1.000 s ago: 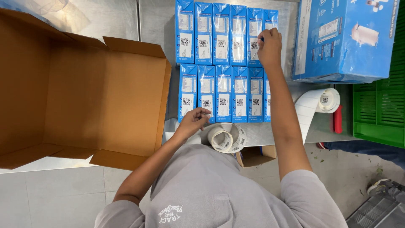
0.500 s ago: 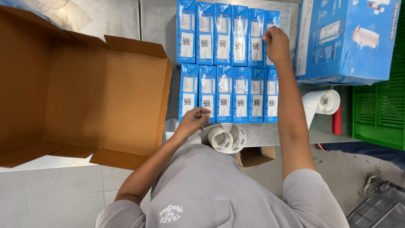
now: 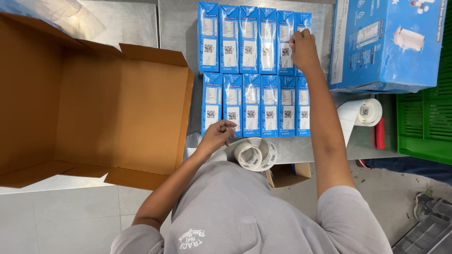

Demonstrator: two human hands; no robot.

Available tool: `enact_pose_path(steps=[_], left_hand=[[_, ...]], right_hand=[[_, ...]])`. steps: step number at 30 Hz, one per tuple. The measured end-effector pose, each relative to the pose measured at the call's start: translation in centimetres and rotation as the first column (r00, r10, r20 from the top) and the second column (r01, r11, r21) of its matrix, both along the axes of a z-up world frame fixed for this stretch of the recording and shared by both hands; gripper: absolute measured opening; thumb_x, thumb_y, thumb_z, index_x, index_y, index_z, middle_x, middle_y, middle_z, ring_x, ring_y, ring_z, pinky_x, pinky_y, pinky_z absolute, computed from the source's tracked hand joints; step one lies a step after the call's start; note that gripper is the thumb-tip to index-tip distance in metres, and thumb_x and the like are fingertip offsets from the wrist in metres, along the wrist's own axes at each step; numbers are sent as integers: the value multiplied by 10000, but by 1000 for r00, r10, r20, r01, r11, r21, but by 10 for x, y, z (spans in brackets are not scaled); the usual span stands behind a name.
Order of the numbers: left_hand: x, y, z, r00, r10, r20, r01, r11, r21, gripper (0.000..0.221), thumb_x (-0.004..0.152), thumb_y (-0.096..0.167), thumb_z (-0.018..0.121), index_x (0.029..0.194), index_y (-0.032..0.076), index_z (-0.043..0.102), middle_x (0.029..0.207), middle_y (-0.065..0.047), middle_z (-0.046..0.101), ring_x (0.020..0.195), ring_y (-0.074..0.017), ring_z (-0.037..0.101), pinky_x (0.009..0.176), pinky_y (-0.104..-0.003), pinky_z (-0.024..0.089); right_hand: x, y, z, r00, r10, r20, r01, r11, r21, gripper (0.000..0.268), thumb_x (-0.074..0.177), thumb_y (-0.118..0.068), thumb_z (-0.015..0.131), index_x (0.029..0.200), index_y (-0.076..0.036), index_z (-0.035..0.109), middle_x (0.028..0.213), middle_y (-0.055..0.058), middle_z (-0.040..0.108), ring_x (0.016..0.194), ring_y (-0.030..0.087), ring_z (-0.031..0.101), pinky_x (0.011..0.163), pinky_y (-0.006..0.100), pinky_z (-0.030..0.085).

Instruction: The person applies labels to cartons, stacks the cartons into a box, and uses a cutter to open or adjust the packaging material.

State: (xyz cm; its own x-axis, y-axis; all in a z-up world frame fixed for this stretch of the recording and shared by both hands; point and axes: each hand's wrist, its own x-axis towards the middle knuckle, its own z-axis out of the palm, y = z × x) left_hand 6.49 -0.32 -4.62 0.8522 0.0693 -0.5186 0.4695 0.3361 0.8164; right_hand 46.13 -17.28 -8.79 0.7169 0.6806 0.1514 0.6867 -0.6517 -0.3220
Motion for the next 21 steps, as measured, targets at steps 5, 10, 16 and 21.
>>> enact_pose_path(steps=[5, 10, 16, 21], left_hand=[[0, 0, 0, 1000, 17, -8, -17, 1000, -7, 311, 957, 180, 621, 1217, 15, 662, 833, -24, 703, 605, -79, 616, 567, -224, 471], [1, 0, 1, 999, 19, -31, -19, 1000, 5, 308, 966, 185, 623, 1222, 17, 659, 837, -34, 715, 611, -81, 625, 581, -229, 474], [3, 0, 2, 996, 25, -84, -24, 1000, 15, 319, 971, 211, 621, 1230, 25, 645, 842, -45, 730, 611, -97, 660, 576, -236, 489], [6, 2, 1, 997, 25, -79, -25, 1000, 4, 332, 968, 221, 623, 1237, 26, 639, 870, -51, 747, 615, -97, 664, 578, -233, 492]], right_hand=[[-24, -9, 9, 1000, 14, 6, -14, 994, 109, 97, 984, 38, 658, 1020, -40, 613, 1061, 137, 563, 995, 335, 556, 892, 438, 481], [-58, -15, 28, 996, -21, -90, 44, 963, 265, 67, 1052, 25, 631, 1054, 0, 569, 1072, 150, 546, 921, 296, 588, 794, 415, 499], [-89, -34, 32, 992, -52, -119, 95, 915, 391, 63, 1076, 22, 601, 1057, 1, 544, 1047, 132, 524, 875, 249, 584, 757, 371, 493], [-121, -55, 39, 992, -126, -15, 122, 920, 373, 166, 1165, -116, 568, 1039, -11, 539, 1044, 120, 497, 952, 252, 549, 830, 368, 462]])
